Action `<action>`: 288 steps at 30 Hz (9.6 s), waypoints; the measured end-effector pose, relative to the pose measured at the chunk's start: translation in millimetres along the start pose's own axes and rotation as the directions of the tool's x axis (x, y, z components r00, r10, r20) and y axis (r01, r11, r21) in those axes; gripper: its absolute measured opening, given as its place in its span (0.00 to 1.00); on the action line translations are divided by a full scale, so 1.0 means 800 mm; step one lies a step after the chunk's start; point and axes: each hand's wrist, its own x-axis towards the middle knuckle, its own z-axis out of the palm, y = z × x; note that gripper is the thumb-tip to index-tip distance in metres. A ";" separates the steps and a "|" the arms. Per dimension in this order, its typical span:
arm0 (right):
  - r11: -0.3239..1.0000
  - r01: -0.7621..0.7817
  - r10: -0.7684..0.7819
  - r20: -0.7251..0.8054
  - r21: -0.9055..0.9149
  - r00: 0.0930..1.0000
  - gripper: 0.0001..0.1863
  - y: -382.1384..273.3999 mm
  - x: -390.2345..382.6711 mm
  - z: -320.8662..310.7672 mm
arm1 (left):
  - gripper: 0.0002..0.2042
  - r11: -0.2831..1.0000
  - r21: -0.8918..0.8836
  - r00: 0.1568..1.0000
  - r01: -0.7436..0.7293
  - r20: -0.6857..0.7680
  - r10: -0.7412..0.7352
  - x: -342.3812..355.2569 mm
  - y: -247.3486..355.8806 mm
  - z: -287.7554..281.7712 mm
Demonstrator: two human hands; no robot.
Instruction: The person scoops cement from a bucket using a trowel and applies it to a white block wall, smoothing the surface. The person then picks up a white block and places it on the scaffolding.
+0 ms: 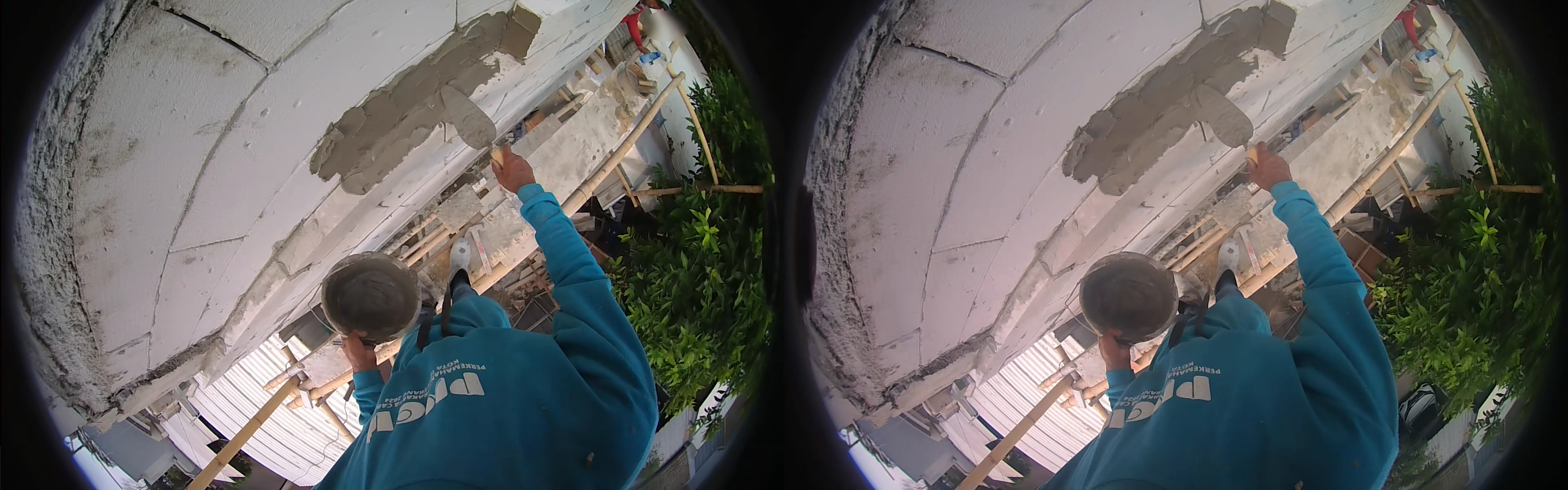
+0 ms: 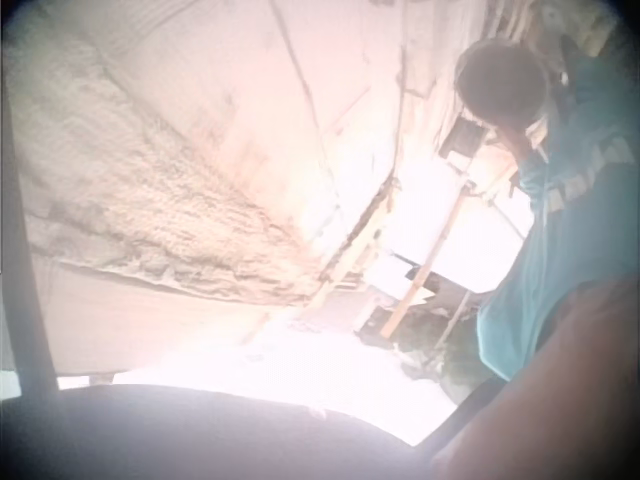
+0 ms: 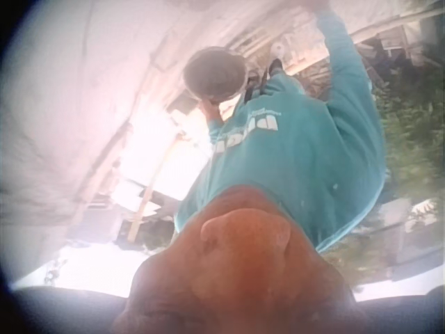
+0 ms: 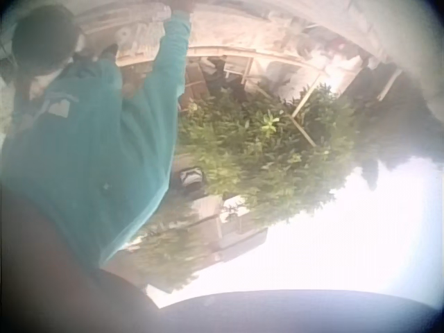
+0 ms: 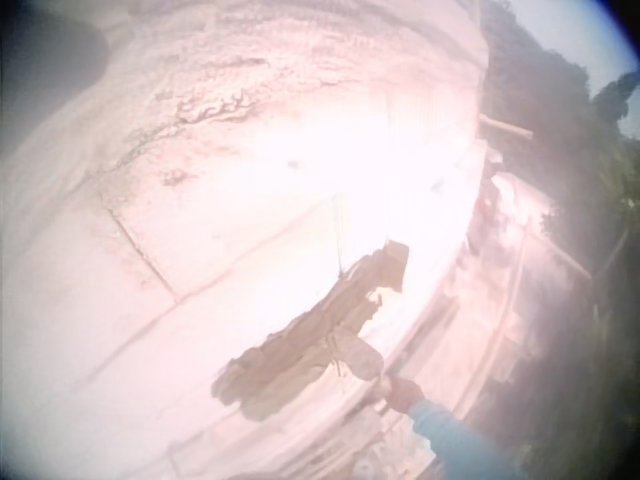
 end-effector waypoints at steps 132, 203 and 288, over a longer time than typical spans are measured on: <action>0.991 -0.046 0.031 0.126 0.122 0.992 0.25 -0.257 -0.213 0.240 | 0.15 0.942 -0.252 0.974 0.223 0.014 -0.227 0.052 0.035 -0.064; 0.315 -0.579 -0.455 0.655 0.752 0.603 0.08 -0.288 -0.404 0.078 | 0.19 0.987 -0.119 0.949 0.106 0.308 -0.065 0.118 0.087 -0.005; 0.590 0.796 -0.694 0.416 -0.139 0.587 0.23 -0.311 -0.010 -0.187 | 0.17 0.785 -0.525 0.786 -0.330 -0.613 -0.079 -0.080 -0.080 -0.078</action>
